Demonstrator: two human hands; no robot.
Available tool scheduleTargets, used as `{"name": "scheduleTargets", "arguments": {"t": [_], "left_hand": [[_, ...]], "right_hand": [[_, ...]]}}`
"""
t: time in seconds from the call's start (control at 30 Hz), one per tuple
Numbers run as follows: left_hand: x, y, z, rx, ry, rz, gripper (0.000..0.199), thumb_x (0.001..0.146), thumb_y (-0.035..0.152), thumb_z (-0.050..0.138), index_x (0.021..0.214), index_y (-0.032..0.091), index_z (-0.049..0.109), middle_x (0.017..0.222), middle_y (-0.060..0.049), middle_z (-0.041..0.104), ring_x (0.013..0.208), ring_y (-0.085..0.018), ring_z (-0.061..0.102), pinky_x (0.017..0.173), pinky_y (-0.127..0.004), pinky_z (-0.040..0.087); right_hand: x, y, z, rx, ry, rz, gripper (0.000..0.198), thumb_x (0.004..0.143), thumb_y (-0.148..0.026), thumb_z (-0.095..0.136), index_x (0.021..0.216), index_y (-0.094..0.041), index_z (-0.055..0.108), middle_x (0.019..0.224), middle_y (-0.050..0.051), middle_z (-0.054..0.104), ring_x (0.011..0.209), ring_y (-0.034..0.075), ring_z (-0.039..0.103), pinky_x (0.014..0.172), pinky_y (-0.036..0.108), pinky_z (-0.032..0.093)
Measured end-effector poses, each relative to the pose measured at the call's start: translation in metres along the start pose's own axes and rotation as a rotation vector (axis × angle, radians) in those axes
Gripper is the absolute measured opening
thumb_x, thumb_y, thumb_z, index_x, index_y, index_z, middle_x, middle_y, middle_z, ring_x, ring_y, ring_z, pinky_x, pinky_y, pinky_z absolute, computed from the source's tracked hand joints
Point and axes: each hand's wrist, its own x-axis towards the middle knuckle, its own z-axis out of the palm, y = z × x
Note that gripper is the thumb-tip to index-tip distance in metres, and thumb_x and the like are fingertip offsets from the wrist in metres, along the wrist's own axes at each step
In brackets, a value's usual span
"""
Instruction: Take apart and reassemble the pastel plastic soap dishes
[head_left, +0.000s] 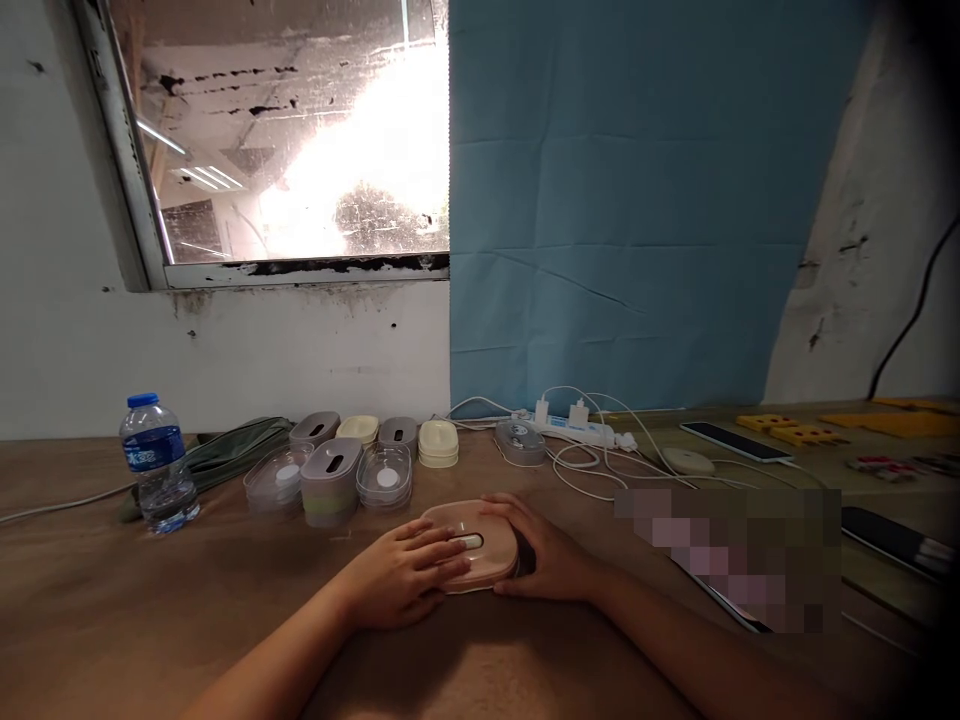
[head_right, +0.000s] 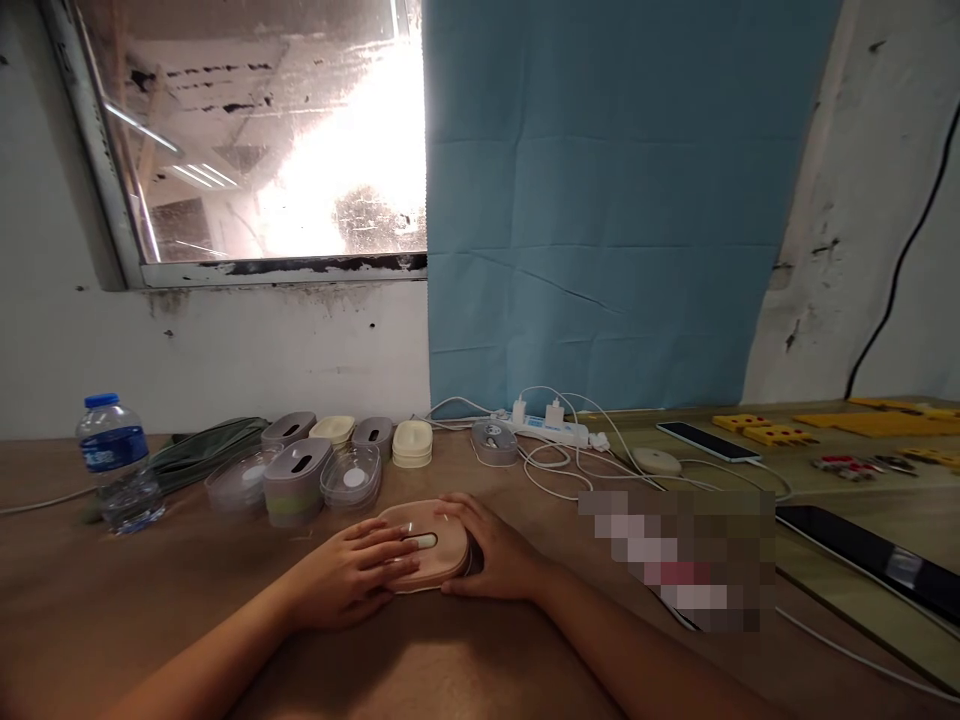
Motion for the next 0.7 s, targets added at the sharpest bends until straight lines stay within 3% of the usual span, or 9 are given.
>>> {"name": "scheduleTargets", "arguments": {"t": [0.37,0.6,0.7], "left_hand": [[-0.0032,-0.0041,0.0057,-0.254,0.134,-0.098,0.033,0.089,0.026,0.045,0.119,0.020,0.053,0.112,-0.006,0.064,0.105,-0.018,0.057,0.097,-0.036,0.040],[-0.0033,-0.0023,0.0081,-0.453,0.302,-0.354,0.028,0.088,0.029,0.045,0.111,0.017,0.059,0.106,-0.009,0.065,0.101,-0.019,0.057,0.087,-0.032,0.046],[-0.0035,-0.0029,0.0105,-0.441,0.324,-0.377,0.027,0.089,0.028,0.045,0.109,0.018,0.059,0.105,-0.008,0.066,0.100,-0.018,0.057,0.093,-0.035,0.042]], "right_hand": [[0.0001,0.0016,-0.0021,0.051,0.065,-0.059,0.079,0.059,-0.047,0.076,0.124,-0.023,0.038,0.130,0.013,0.038,0.122,0.029,0.037,0.100,0.043,0.032],[0.0006,-0.0019,-0.0020,0.090,0.020,-0.018,0.083,0.061,-0.046,0.075,0.129,-0.022,0.034,0.136,0.014,0.032,0.126,0.030,0.031,0.103,0.046,0.028],[0.0004,-0.0008,-0.0018,0.102,0.012,-0.034,0.082,0.064,-0.044,0.073,0.131,-0.023,0.031,0.137,0.014,0.030,0.127,0.029,0.030,0.104,0.045,0.027]]}}
